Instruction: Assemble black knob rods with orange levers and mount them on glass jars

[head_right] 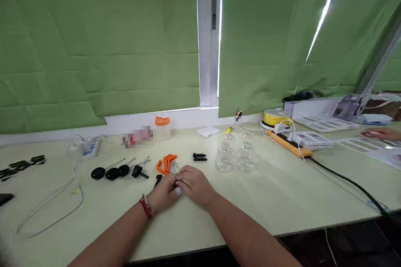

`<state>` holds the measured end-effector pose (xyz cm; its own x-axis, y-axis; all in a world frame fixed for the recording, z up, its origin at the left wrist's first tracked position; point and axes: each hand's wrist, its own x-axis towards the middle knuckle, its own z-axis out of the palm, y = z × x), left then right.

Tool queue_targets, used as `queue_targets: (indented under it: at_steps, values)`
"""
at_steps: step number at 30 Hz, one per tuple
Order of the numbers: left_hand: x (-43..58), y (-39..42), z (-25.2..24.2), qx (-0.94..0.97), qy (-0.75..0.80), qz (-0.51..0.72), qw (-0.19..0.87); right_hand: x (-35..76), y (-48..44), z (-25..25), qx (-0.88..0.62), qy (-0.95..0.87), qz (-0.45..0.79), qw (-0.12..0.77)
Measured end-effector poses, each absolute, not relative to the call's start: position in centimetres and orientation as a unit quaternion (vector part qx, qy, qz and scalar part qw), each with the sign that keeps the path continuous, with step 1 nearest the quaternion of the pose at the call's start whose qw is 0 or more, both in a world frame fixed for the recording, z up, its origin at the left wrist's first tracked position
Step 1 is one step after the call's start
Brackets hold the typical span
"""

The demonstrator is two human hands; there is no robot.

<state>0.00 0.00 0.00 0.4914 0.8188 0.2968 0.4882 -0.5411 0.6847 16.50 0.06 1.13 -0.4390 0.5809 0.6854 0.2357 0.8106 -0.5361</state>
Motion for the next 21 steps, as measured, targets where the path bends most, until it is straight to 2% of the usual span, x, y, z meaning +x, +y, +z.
queue_targets:
  at_steps: [12,21]
  values:
    - [0.12,-0.61,0.63,0.801,0.414,0.337,0.271,16.57,-0.46,1.34,-0.284,-0.825,0.214,0.438]
    - [-0.03,-0.65,0.96,0.802,0.493,0.287,0.177,16.62,-0.14,0.62,-0.350,-0.824,0.226,0.385]
